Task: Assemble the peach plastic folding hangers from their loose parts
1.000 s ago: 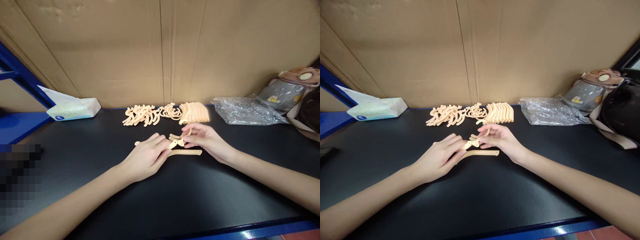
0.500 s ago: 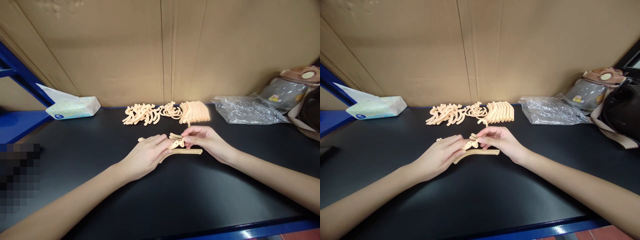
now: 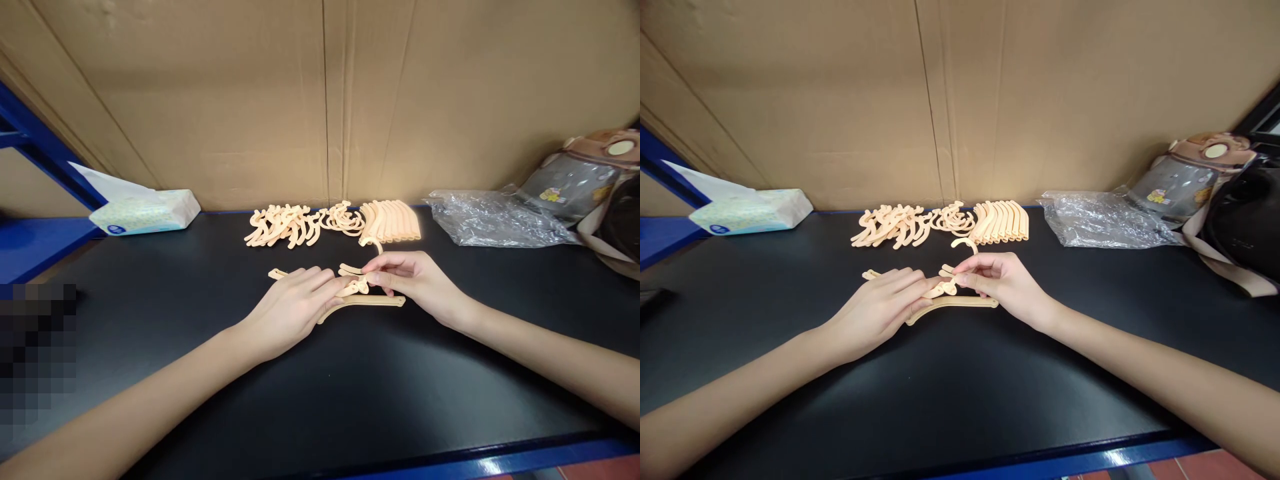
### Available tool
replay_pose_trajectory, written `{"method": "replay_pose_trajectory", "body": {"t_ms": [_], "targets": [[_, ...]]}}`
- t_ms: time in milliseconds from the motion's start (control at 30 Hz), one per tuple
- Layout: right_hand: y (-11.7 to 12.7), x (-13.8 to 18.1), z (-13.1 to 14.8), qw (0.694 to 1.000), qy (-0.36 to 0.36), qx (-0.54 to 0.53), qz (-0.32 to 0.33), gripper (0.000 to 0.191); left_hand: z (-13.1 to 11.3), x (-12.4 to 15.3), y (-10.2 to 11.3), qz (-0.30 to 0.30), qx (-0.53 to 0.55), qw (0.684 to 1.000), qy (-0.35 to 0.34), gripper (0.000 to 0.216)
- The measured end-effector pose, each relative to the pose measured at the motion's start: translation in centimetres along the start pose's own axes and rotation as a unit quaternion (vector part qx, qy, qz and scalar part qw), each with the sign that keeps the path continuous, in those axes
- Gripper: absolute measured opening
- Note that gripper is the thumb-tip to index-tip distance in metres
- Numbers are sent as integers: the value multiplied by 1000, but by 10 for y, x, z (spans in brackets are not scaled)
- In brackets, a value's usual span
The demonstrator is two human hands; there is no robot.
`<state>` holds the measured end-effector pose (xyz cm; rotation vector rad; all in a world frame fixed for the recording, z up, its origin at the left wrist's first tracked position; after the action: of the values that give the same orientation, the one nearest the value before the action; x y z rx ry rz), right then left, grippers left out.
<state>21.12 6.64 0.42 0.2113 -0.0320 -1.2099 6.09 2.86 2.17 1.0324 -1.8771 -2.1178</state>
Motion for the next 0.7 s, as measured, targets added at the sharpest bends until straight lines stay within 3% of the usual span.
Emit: {"method": "replay_pose_trajectory", "body": {"t_ms": [333,700], "targets": [[1,3,6,998,35,55,-22,23,-1,2,-2,-4,-50,999,-9,29],[1,5,11,983,93,160,-24,22,-3,0,-2,-1,-78,997,-18,35]]}}
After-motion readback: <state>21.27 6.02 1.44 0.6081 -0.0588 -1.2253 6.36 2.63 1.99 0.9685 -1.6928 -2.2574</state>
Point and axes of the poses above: each hand's wrist, its own x-axis away from the middle knuckle, its own y-axis out of the back of the hand, z = x × y, the point moved 7 cm from there along -x, towards the middle knuckle, and after that the axes turned 1 degree about -z, right-handed, at the moved point
